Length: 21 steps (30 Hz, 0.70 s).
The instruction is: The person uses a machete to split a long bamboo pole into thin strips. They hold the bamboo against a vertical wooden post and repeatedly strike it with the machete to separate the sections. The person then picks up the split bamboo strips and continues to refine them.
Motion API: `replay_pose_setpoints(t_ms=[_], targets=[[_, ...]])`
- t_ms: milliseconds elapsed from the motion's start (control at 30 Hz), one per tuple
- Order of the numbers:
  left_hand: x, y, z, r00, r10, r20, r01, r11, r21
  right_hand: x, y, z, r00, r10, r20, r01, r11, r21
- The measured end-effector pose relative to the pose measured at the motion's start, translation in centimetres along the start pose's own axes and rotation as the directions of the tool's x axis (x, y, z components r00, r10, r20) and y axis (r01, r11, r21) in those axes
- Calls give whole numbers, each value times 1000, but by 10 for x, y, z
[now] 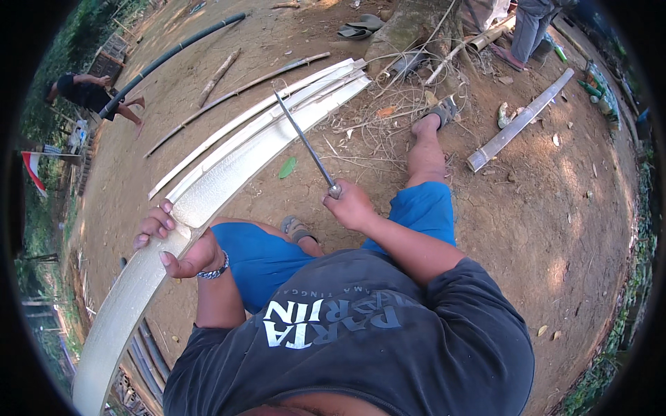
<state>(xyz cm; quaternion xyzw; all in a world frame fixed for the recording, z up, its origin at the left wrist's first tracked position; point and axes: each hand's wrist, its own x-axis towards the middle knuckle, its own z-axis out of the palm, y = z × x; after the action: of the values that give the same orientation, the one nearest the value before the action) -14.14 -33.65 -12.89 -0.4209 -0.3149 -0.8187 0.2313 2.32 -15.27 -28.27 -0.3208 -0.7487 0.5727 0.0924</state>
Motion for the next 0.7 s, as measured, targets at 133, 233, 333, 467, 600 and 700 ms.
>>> replay_pose_setpoints(t_ms=[133, 233, 333, 467, 600, 700], targets=[[2, -5, 0, 1000, -5, 14, 6, 1000, -19, 4, -12, -1, 1000, 2, 20, -2, 1000, -29], [2, 0, 7, 1000, -11, 28, 11, 1000, 16, 0, -39, -1, 993, -115, 41, 118, 988, -102], [-3, 3, 12, 1000, -3, 11, 3, 999, 38, -18, -87, 1, 954, -274, 118, 288, 949, -130], [-12, 6, 21, 999, 51, -4, -50, 993, 109, -38, -118, 1, 872, -455, 180, 479, 869, -127], [-25, 13, 20, 999, 36, 10, -37, 997, 63, -37, -84, -1, 934, -340, 106, 354, 920, -167], [-24, 12, 26, 999, 47, 19, -47, 998, 40, -40, -73, -2, 947, -302, 109, 318, 931, -180]])
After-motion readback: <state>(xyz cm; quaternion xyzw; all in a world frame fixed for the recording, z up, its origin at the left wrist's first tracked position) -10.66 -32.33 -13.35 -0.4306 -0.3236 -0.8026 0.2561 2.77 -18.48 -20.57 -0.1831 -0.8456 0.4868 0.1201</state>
